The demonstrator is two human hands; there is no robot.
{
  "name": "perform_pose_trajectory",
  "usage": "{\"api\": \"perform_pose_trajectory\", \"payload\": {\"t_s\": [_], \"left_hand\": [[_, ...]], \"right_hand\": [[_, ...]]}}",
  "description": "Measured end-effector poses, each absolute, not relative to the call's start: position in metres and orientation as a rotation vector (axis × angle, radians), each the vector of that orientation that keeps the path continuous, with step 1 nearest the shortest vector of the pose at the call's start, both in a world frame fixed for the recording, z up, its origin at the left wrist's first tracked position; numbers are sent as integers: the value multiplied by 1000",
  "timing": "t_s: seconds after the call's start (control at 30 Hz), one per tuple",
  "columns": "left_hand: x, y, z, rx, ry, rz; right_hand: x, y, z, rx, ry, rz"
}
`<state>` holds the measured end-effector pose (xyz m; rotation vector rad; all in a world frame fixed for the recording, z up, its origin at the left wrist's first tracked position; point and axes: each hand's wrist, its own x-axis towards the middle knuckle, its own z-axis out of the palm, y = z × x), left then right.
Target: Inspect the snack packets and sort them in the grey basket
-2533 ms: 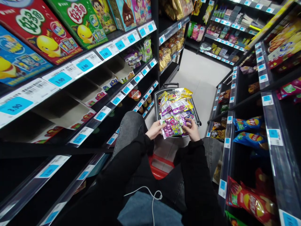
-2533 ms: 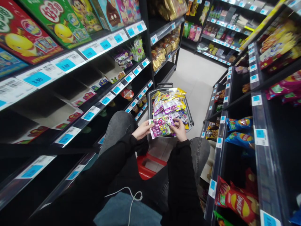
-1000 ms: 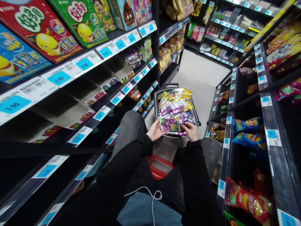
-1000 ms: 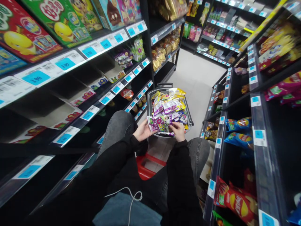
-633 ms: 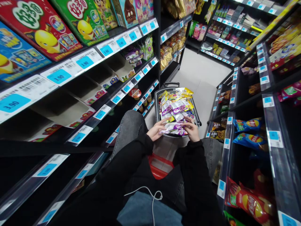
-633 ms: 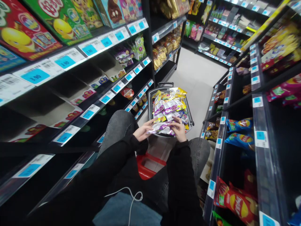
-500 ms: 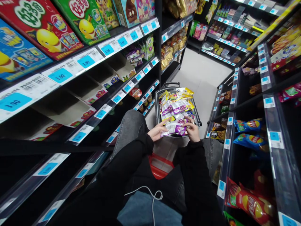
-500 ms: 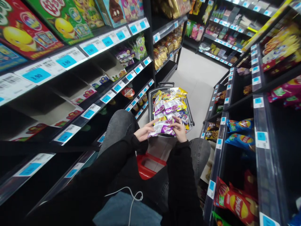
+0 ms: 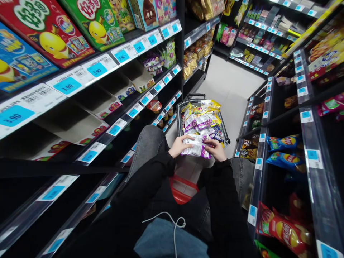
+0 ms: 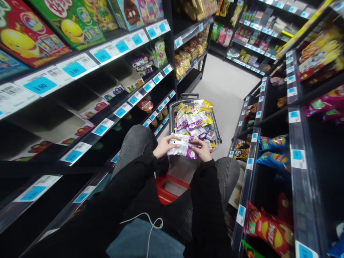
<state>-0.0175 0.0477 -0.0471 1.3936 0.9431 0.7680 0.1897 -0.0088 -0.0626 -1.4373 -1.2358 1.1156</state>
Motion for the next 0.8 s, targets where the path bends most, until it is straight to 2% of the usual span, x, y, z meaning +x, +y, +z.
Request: {"api": "perform_pose_trajectory", "payload": {"t_s": [0.53, 0.8], "left_hand": [[-12, 49, -53, 1348, 1115, 973], [-16, 50, -53, 1279, 926, 958]], "right_hand": [[178, -6, -62, -1417, -1260, 1005], [177, -12, -52, -1449, -1175, 907]]}}
